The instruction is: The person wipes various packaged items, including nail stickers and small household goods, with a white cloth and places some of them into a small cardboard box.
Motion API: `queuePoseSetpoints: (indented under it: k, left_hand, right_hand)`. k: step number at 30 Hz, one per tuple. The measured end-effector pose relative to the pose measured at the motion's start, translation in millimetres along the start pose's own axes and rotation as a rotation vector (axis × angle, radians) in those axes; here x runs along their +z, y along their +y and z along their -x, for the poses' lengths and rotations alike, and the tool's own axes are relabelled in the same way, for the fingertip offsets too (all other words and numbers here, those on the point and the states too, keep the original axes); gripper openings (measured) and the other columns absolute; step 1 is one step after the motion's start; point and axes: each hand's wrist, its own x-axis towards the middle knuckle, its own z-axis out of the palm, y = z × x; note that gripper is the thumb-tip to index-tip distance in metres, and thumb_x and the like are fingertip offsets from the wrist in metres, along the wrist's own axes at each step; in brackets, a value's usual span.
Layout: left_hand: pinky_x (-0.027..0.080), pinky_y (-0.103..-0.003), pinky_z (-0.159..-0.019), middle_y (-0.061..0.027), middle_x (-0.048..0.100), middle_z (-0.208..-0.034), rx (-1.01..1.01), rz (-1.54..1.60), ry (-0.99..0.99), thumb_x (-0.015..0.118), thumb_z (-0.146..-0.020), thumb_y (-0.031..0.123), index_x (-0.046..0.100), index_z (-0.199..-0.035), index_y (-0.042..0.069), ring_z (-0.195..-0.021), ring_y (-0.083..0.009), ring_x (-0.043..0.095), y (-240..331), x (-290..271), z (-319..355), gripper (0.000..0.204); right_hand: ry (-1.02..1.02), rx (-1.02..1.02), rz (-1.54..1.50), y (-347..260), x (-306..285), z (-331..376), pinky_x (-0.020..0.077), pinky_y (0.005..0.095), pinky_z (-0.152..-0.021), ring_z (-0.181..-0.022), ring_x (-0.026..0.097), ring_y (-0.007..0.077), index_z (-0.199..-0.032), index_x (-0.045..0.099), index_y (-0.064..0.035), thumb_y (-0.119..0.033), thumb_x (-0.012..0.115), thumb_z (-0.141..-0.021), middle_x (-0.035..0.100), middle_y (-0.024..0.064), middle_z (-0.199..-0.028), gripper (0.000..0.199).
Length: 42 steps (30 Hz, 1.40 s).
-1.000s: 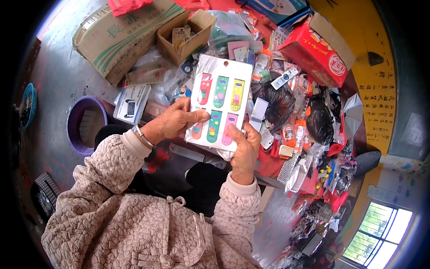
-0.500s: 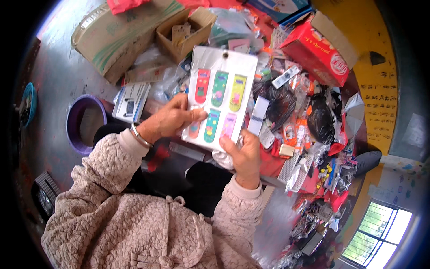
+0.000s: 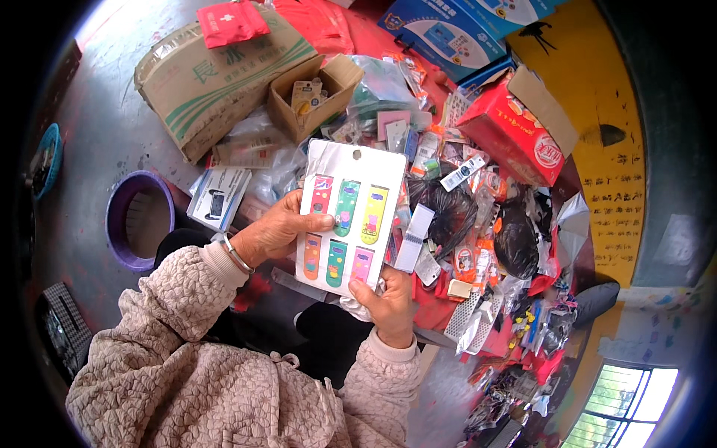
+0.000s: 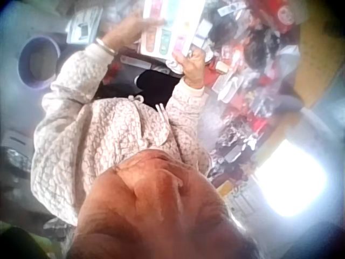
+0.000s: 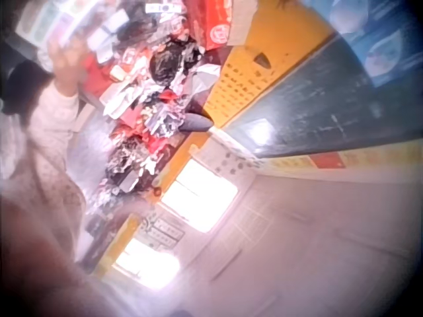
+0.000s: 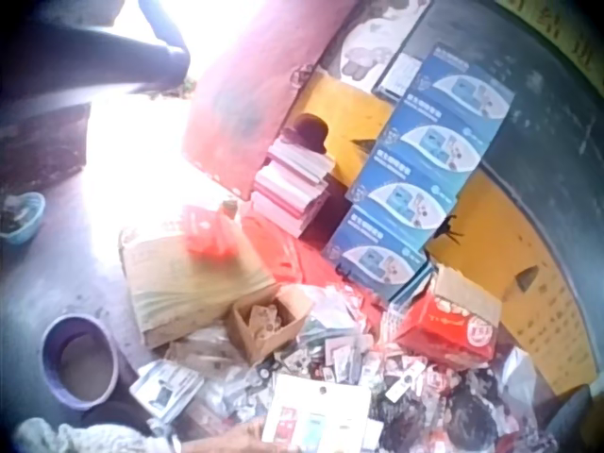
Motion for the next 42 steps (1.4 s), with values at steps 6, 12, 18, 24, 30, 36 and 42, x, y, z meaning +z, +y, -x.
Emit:
queuePoseSetpoints:
  k: [6,12,18,24,30,36,42]
  left_hand:
    - [0.052,-0.030,-0.073,-0.0100,0.063,-0.097,0.010,-0.074,-0.006,0.064,-0.077,0.005,0.056,-0.103,0.001,-0.083,-0.0158,0.062,1.1,-1.3,-1.4,0.027]
    - [0.053,-0.028,-0.067,-0.0093,0.063,-0.094,0.034,-0.216,0.027,0.063,-0.079,0.006,0.056,-0.102,0.001,-0.077,-0.0142,0.062,0.7,-3.8,-0.2,0.024]
    - [0.053,-0.029,-0.066,-0.0075,0.061,-0.092,-0.104,-0.011,0.104,0.060,-0.081,0.009,0.051,-0.104,0.001,-0.080,-0.0158,0.062,4.3,-3.1,-1.4,0.026]
    - [0.051,-0.035,-0.077,-0.0074,0.059,-0.099,-0.266,0.095,0.085,0.055,-0.085,0.018,0.046,-0.112,0.003,-0.086,-0.0182,0.061,-4.6,-0.5,-1.1,0.032]
    - [0.051,-0.034,-0.079,-0.0075,0.059,-0.105,-0.366,0.058,-0.050,0.050,-0.088,0.029,0.046,-0.116,0.005,-0.090,-0.0178,0.061,-13.1,-13.8,-4.5,0.037]
    - [0.051,-0.033,-0.078,-0.0097,0.058,-0.108,-0.445,-0.039,0.046,0.048,-0.089,0.037,0.047,-0.115,0.003,-0.091,-0.0172,0.061,-3.5,1.8,1.9,0.044]
    - [0.044,-0.038,-0.087,-0.0096,0.056,-0.112,-0.547,0.091,-0.034,0.039,-0.088,0.050,0.048,-0.116,0.008,-0.100,-0.0224,0.056,-27.9,-9.8,-10.1,0.051]
  right_hand:
    - [0.016,0.025,-0.036,-3.5,4.0,-2.2,0.0451,0.0259,-0.072,-0.076,0.058,0.0109,-0.092,0.062,0.0044,-0.009,0.062,-0.072,0.064,0.0073,-0.086,0.024]
    - [-0.011,-0.006,-0.013,-2.4,4.2,-4.7,0.0450,0.0253,-0.071,-0.076,0.057,0.0103,-0.092,0.062,0.0047,-0.009,0.063,-0.073,0.064,0.0074,-0.086,0.024]
    - [0.224,-0.124,0.090,1.5,-20.0,-10.7,0.0416,0.0228,-0.064,-0.070,0.052,0.0082,-0.097,0.057,0.0032,-0.029,0.058,-0.084,0.057,0.0030,-0.083,0.035]
    - [0.290,-0.656,0.370,-34.9,29.8,-14.5,0.0401,0.0322,-0.075,-0.090,0.051,0.0199,-0.100,0.054,-0.0032,-0.015,0.059,-0.078,0.050,0.0109,-0.102,0.025]
    - [0.317,-0.734,0.992,-7.8,14.8,-39.9,0.0341,0.0391,-0.086,-0.099,0.047,0.0266,-0.098,0.055,-0.0050,-0.007,0.056,-0.077,0.051,0.0110,-0.104,0.022]
    - [0.794,-0.424,0.478,-6.9,-40.2,-49.2,0.0429,0.0288,-0.077,-0.085,0.052,0.0175,-0.104,0.051,0.0007,-0.007,0.049,-0.086,0.056,0.0099,-0.093,0.019]
    - [0.276,-0.637,0.774,-2.8,27.1,-58.1,0.0379,0.0379,-0.083,-0.095,0.049,0.0318,-0.097,0.050,-0.0002,-0.006,0.052,-0.081,0.051,0.0155,-0.102,0.017]
